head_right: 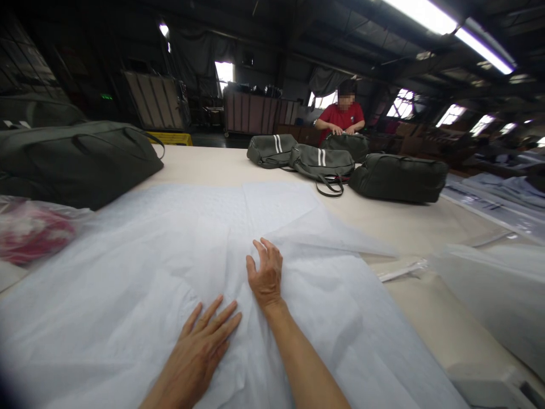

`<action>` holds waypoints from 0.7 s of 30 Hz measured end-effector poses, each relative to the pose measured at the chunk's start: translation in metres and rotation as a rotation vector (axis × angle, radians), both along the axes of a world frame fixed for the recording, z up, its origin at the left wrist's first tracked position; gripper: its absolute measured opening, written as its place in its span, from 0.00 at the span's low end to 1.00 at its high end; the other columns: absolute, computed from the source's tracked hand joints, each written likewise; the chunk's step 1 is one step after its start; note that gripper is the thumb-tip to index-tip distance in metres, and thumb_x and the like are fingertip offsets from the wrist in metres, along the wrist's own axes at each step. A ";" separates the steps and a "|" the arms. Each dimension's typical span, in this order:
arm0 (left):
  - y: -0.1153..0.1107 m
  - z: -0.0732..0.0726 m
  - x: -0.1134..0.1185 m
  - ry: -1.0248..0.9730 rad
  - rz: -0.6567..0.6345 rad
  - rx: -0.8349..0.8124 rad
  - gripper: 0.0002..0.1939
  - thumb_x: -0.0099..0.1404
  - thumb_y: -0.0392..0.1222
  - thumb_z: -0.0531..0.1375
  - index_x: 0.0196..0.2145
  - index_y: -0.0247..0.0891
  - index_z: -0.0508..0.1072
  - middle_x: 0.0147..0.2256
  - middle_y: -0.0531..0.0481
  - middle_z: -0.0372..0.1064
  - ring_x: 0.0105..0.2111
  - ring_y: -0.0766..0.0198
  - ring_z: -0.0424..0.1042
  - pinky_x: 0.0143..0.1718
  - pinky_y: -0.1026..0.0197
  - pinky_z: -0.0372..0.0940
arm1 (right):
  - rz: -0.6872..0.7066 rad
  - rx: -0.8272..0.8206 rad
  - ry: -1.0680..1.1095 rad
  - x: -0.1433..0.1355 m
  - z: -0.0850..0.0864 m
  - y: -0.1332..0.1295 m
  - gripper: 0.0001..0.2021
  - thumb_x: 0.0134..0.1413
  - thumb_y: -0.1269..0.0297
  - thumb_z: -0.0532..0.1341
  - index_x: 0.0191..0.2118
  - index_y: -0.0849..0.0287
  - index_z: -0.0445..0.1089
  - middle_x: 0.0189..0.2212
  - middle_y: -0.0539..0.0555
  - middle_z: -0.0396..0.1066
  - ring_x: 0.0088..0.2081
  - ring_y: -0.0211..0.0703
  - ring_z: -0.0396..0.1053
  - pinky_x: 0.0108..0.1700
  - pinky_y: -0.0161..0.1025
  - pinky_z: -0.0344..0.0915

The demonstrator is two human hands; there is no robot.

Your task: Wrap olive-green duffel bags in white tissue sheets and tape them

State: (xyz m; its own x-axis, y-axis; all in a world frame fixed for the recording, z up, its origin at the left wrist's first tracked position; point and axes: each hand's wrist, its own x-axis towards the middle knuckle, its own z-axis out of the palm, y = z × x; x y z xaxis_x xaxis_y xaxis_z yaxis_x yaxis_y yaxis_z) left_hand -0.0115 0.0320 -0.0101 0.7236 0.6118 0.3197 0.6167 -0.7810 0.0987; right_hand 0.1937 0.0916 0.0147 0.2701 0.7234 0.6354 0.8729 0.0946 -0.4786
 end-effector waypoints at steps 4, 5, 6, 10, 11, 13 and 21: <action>-0.001 -0.003 0.001 -0.016 0.035 0.024 0.29 0.64 0.34 0.55 0.61 0.58 0.62 0.65 0.55 0.54 0.64 0.56 0.55 0.63 0.48 0.51 | 0.169 -0.071 -0.169 -0.007 0.009 -0.007 0.17 0.62 0.63 0.55 0.54 0.56 0.69 0.56 0.58 0.67 0.60 0.48 0.60 0.64 0.50 0.50; -0.001 -0.003 0.001 -0.020 0.039 0.028 0.29 0.64 0.35 0.55 0.61 0.58 0.62 0.65 0.55 0.54 0.64 0.56 0.55 0.63 0.48 0.51 | 0.206 -0.109 -0.190 -0.008 0.010 -0.007 0.16 0.62 0.62 0.55 0.53 0.56 0.69 0.55 0.57 0.68 0.60 0.48 0.60 0.65 0.49 0.48; -0.001 -0.003 0.001 -0.023 0.040 0.030 0.30 0.64 0.35 0.55 0.61 0.57 0.61 0.65 0.56 0.55 0.64 0.57 0.55 0.63 0.49 0.51 | 0.230 -0.150 -0.200 -0.009 0.010 -0.006 0.16 0.62 0.62 0.56 0.53 0.56 0.70 0.55 0.56 0.69 0.60 0.47 0.60 0.65 0.49 0.47; 0.000 -0.002 0.002 -0.042 0.055 0.027 0.29 0.66 0.37 0.54 0.64 0.45 0.57 0.63 0.52 0.60 0.63 0.60 0.58 0.64 0.53 0.50 | 0.239 -0.303 -0.177 -0.010 0.005 -0.002 0.16 0.62 0.60 0.58 0.53 0.54 0.71 0.57 0.55 0.68 0.61 0.47 0.59 0.67 0.50 0.43; 0.000 -0.002 0.002 -0.041 0.060 0.032 0.28 0.67 0.39 0.54 0.64 0.44 0.58 0.62 0.52 0.61 0.62 0.60 0.59 0.64 0.54 0.50 | 0.235 -0.324 -0.166 -0.010 0.003 -0.001 0.16 0.61 0.59 0.58 0.53 0.54 0.70 0.58 0.55 0.67 0.62 0.48 0.59 0.67 0.51 0.43; 0.001 -0.003 0.003 -0.034 0.063 0.057 0.24 0.69 0.43 0.53 0.62 0.44 0.61 0.62 0.52 0.61 0.61 0.60 0.60 0.63 0.54 0.51 | 0.229 -0.346 -0.144 -0.009 0.000 0.002 0.18 0.61 0.60 0.59 0.55 0.54 0.69 0.60 0.57 0.65 0.62 0.49 0.58 0.67 0.52 0.44; 0.002 -0.010 0.004 -0.055 0.077 0.096 0.23 0.69 0.44 0.53 0.61 0.45 0.63 0.61 0.54 0.63 0.60 0.60 0.62 0.62 0.55 0.53 | 0.200 -0.215 0.314 0.008 0.023 0.016 0.18 0.54 0.65 0.59 0.52 0.57 0.71 0.51 0.58 0.72 0.54 0.48 0.68 0.59 0.49 0.62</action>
